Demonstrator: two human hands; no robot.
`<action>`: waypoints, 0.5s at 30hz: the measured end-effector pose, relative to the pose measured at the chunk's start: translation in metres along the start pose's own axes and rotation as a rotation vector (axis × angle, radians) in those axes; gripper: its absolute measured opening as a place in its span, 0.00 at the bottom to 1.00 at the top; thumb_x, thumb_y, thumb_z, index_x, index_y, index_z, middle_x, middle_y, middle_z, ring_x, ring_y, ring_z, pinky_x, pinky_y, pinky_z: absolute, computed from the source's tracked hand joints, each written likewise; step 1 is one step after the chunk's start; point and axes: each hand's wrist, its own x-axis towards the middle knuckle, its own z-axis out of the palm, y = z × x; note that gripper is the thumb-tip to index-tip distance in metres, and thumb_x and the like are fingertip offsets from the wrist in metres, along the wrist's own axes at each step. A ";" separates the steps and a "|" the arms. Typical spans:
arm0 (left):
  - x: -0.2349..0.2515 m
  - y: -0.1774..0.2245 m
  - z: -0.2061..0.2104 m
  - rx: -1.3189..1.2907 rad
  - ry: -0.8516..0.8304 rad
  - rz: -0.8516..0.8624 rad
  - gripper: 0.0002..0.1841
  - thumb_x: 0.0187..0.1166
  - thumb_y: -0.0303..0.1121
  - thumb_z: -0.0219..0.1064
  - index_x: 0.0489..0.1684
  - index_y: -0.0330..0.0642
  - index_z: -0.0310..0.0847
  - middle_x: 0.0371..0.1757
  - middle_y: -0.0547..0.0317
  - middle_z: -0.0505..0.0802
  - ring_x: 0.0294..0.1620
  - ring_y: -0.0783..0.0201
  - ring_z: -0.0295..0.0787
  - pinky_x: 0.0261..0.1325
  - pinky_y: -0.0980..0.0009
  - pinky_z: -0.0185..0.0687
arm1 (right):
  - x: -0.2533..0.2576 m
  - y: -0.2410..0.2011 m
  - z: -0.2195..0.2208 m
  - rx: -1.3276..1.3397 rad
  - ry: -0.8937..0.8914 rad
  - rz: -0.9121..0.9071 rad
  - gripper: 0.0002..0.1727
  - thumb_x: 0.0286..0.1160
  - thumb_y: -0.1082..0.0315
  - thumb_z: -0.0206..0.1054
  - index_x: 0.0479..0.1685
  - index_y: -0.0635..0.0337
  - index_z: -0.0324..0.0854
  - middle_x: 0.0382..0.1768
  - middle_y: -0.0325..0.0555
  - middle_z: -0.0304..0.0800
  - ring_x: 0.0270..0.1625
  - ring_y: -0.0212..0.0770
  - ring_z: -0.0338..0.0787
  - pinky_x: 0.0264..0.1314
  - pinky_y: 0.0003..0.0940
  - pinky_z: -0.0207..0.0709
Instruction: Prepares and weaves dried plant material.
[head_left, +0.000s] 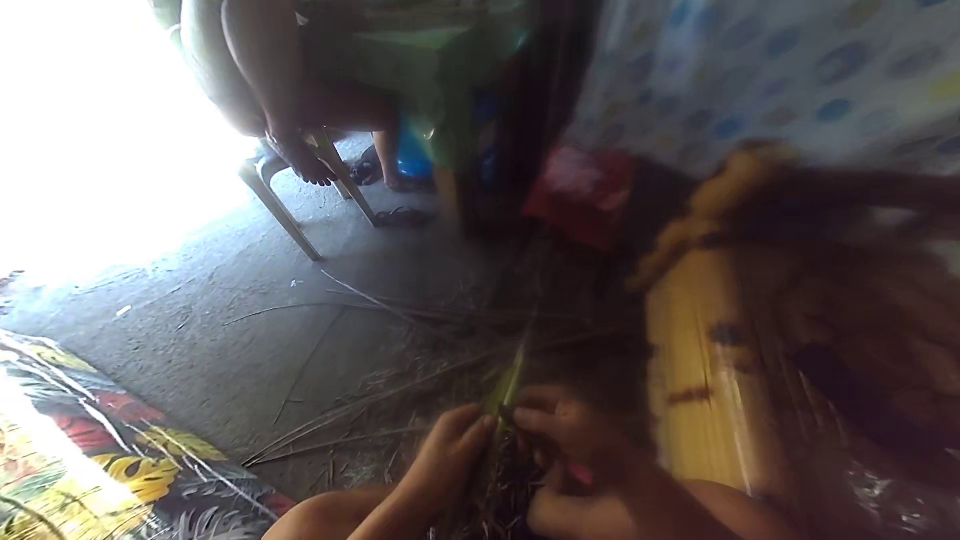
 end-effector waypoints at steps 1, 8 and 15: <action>0.000 0.000 0.000 -0.031 -0.019 -0.009 0.14 0.91 0.38 0.57 0.41 0.40 0.85 0.25 0.61 0.85 0.21 0.69 0.79 0.26 0.72 0.80 | 0.002 -0.001 -0.004 0.011 0.012 -0.035 0.11 0.87 0.63 0.62 0.48 0.61 0.84 0.29 0.45 0.90 0.22 0.33 0.85 0.23 0.26 0.79; -0.002 0.002 0.001 -0.191 -0.039 -0.029 0.14 0.90 0.40 0.57 0.43 0.41 0.85 0.24 0.61 0.86 0.20 0.71 0.80 0.24 0.75 0.79 | 0.001 -0.005 -0.007 -0.038 -0.183 -0.079 0.10 0.87 0.62 0.63 0.47 0.59 0.85 0.26 0.41 0.90 0.22 0.30 0.85 0.23 0.25 0.80; -0.004 0.001 0.004 -0.207 -0.081 -0.036 0.14 0.91 0.41 0.58 0.41 0.42 0.83 0.23 0.64 0.83 0.17 0.74 0.76 0.19 0.79 0.74 | 0.007 -0.009 -0.017 -0.029 -0.022 -0.190 0.10 0.88 0.65 0.60 0.47 0.60 0.83 0.28 0.44 0.90 0.22 0.32 0.86 0.24 0.26 0.81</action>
